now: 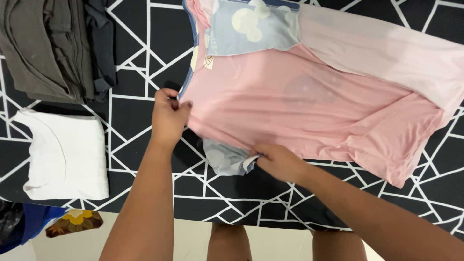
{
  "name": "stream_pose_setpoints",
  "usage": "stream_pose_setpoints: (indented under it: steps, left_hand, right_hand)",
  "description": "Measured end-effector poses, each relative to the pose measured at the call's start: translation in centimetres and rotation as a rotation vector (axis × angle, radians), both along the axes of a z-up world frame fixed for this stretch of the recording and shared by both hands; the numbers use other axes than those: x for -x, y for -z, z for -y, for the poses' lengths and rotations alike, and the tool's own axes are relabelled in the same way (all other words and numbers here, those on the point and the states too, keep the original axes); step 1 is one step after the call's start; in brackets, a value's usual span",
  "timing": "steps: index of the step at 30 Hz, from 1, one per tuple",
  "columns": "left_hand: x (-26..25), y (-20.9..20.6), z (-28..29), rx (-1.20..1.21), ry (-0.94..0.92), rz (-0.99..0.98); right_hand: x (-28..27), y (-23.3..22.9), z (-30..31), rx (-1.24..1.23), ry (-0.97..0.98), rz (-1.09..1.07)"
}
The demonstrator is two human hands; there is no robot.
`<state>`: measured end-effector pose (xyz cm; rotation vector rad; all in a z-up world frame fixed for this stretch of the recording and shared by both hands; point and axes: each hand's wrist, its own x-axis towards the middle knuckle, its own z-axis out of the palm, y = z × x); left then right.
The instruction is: The person folds several pieces of clothing on a bed, including a dark gray shirt, a white t-shirt, a pink top, and a blue patterned cloth. The person smooths and aligns each item before folding it into a compact rectangle and placing it on the bed.
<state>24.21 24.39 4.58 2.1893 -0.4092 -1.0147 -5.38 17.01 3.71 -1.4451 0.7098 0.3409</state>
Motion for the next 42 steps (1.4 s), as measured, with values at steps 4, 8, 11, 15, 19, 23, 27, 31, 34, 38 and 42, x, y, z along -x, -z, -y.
stream_pose_setpoints:
  steps: [4,8,11,15,19,23,27,31,34,38,42]
  left_hand:
    - [0.2,0.8,-0.9,0.184,0.399,0.742]
    - [-0.6,2.2,-1.3,0.256,0.591,0.493]
    - [-1.8,2.4,-1.1,0.123,0.353,0.1]
    - [-2.1,1.8,-0.6,-0.02,0.267,-0.063]
    - [-1.0,1.7,-0.2,0.123,0.313,0.27]
    - [-0.7,2.1,-0.5,0.085,0.208,0.343]
    - [0.4,1.6,-0.7,0.026,0.216,0.706]
    - [2.7,1.0,2.3,0.26,-0.007,-0.049]
    - [2.5,1.0,5.4,-0.051,-0.132,-0.774]
    - [2.1,1.9,8.2,0.091,-0.255,-0.821]
    - [3.0,1.8,7.3,0.095,-0.019,-0.605]
  right_hand:
    - [-2.9,-1.0,2.6,0.026,-0.206,-0.07]
    - [-5.9,-2.4,8.2,-0.091,-0.312,-0.34]
    - [-8.6,-1.4,14.2,-0.197,0.385,-0.233]
    - [-9.4,0.6,18.3,-0.277,0.751,0.04]
    - [-8.6,1.6,18.1,0.23,0.456,0.007]
    - [-8.7,2.4,18.0,0.531,0.449,-0.028]
    - [-9.3,3.3,18.6,0.653,0.389,-0.055]
    - [-9.0,2.7,18.4,0.861,0.344,0.107]
    - [-7.6,1.0,16.2,1.123,-0.091,0.323]
    - [-4.0,-1.0,12.2,1.18,-0.493,0.459]
    - [-0.5,-1.2,8.5,0.993,0.005,0.322]
